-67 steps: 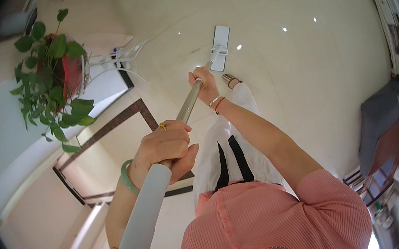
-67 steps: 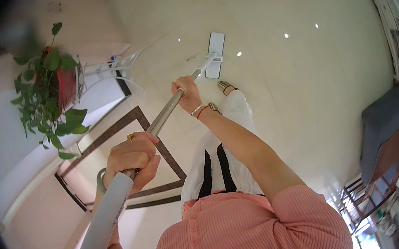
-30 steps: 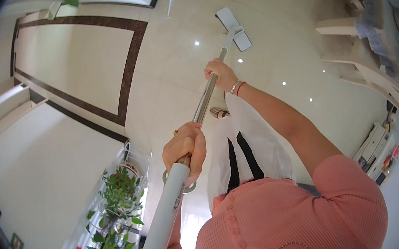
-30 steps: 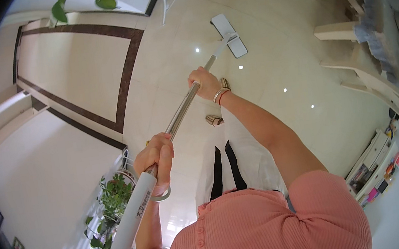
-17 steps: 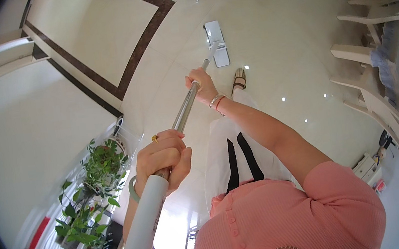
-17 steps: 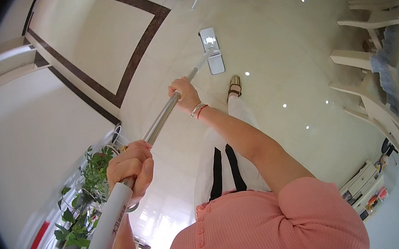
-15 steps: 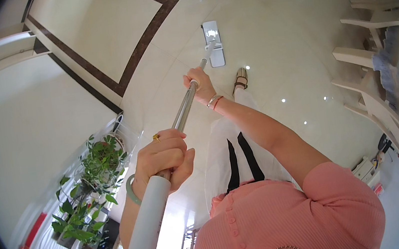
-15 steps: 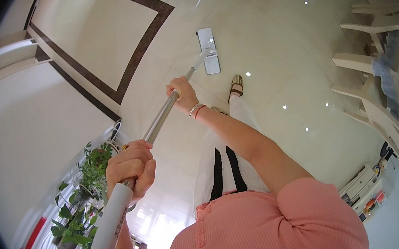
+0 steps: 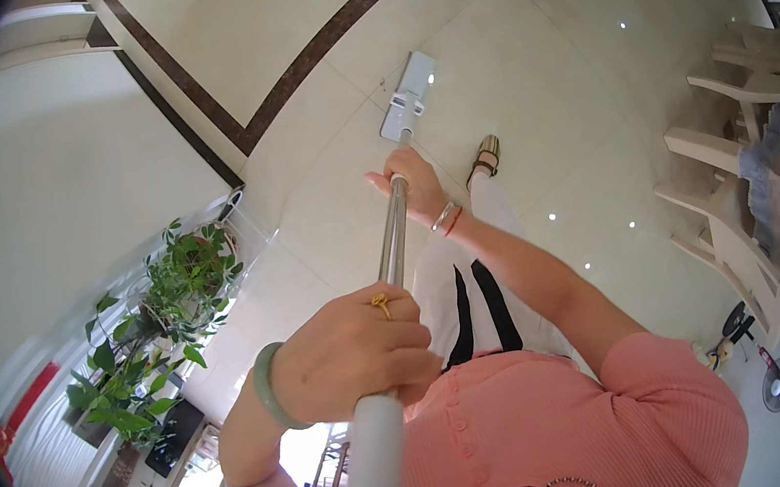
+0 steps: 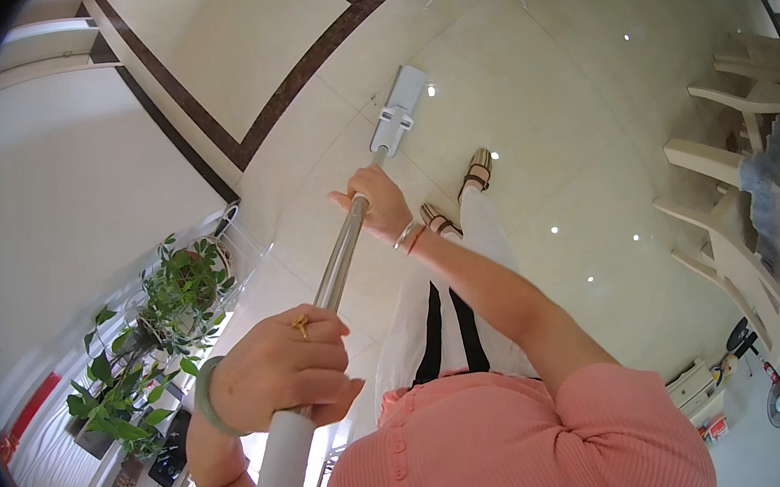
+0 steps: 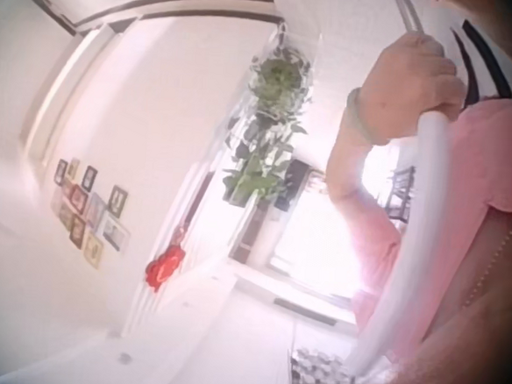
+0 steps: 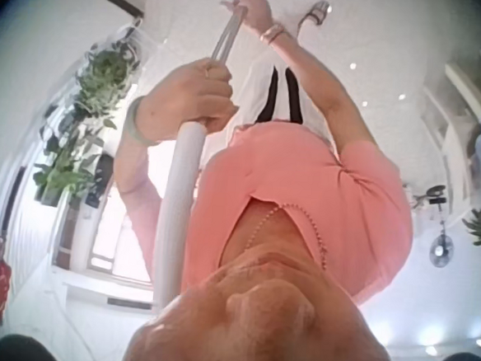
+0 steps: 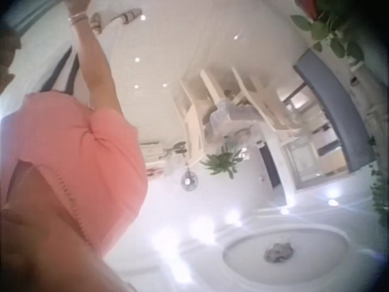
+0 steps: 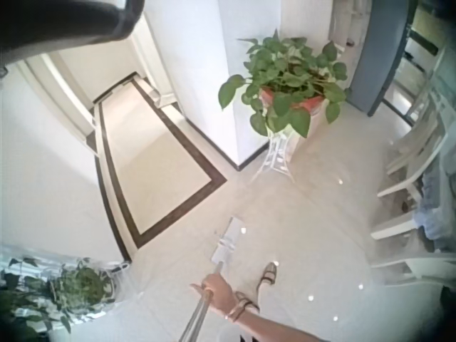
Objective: The person mops tiled floors in a living room, bathroom, and balcony using a flat mop. They move an orange stool to clean underneath it, rinse the mop head in a bucket, and pick up a small piece of trash from the floor.
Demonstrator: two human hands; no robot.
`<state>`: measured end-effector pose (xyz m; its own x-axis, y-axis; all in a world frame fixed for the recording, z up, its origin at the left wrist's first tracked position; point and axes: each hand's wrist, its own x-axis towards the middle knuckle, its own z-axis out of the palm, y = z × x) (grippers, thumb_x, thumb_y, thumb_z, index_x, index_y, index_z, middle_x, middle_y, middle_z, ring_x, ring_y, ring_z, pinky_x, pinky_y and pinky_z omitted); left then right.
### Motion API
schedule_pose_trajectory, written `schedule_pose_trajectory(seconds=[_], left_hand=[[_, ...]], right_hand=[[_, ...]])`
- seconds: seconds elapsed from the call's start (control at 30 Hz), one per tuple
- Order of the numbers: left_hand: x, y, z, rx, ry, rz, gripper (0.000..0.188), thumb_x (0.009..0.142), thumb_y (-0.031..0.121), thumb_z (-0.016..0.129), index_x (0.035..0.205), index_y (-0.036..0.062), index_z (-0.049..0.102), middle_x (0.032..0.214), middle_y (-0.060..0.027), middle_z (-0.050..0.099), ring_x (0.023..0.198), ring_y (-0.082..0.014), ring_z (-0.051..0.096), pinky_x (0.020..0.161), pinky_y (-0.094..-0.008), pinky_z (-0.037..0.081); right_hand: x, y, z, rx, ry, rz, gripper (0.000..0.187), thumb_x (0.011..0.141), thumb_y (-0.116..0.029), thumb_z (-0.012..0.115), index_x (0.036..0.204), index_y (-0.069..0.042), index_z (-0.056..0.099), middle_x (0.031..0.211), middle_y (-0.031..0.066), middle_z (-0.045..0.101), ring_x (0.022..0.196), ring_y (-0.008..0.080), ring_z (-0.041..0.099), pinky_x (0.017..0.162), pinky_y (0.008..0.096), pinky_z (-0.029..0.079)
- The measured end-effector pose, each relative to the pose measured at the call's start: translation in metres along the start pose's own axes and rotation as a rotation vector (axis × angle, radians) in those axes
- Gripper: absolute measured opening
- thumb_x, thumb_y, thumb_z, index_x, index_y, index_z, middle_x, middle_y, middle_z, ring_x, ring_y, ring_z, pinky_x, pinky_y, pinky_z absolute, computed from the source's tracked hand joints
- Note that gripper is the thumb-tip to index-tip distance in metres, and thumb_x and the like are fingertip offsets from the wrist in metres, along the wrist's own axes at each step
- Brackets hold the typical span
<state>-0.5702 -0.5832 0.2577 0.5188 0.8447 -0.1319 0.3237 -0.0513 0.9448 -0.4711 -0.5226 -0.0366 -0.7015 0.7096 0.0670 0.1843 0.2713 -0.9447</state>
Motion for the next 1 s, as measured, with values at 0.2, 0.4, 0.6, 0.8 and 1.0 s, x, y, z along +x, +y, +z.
schedule_pose_trajectory(seconds=[0.2,0.4,0.6,0.8,1.0], left_hand=[[-0.018,-0.011,0.028,-0.122,0.337,0.023,0.026,0.066,-0.002,0.067,0.061,0.0067,0.044,0.059,-0.0039,0.040,0.059,-0.0235,0.045,0.074,-0.0371,0.047],[-0.027,-0.017,0.019,-0.075,0.433,-0.055,0.035,0.067,-0.014,0.064,0.056,0.0032,0.036,0.056,-0.0069,0.042,0.053,-0.0262,0.046,0.078,-0.0423,0.050],[-0.025,-0.013,0.015,-0.121,0.384,-0.063,0.034,0.067,-0.016,0.065,0.059,0.0026,0.038,0.057,-0.0076,0.033,0.055,-0.0275,0.036,0.063,-0.0372,0.040],[-0.030,-0.009,0.060,-0.002,0.649,-0.091,0.030,0.071,-0.011,0.070,0.064,0.0055,0.045,0.065,-0.0045,0.050,0.062,-0.0230,0.049,0.086,-0.0394,0.047],[-0.008,-0.018,0.143,-0.204,1.682,-0.091,0.029,0.092,0.009,0.060,0.068,0.0098,0.044,0.065,-0.0012,0.052,0.068,-0.0176,0.051,0.095,-0.0466,0.042]], right_hand=[[-0.040,-0.004,0.048,0.091,0.389,0.116,0.032,0.082,-0.014,0.072,0.066,-0.006,0.046,0.065,0.0072,0.047,0.067,0.0254,0.047,0.062,0.0375,0.039],[-0.025,0.004,0.072,0.135,0.446,0.114,0.032,0.086,-0.012,0.068,0.067,-0.005,0.044,0.066,0.0072,0.045,0.068,0.0242,0.045,0.064,0.0359,0.039],[-0.014,0.006,0.083,0.250,0.422,0.136,0.030,0.087,-0.011,0.066,0.069,-0.005,0.043,0.070,0.0047,0.046,0.070,0.0217,0.044,0.067,0.0338,0.040],[-0.033,0.004,0.063,0.140,0.177,0.095,0.019,0.082,-0.010,0.070,0.078,-0.007,0.052,0.093,0.0068,0.058,0.084,0.0245,0.053,0.077,0.0341,0.044],[-0.066,0.036,0.019,0.360,-0.146,0.543,0.029,0.086,-0.011,0.064,0.108,-0.001,0.049,0.128,0.0175,0.050,0.109,0.0293,0.056,0.095,0.0396,0.047]])
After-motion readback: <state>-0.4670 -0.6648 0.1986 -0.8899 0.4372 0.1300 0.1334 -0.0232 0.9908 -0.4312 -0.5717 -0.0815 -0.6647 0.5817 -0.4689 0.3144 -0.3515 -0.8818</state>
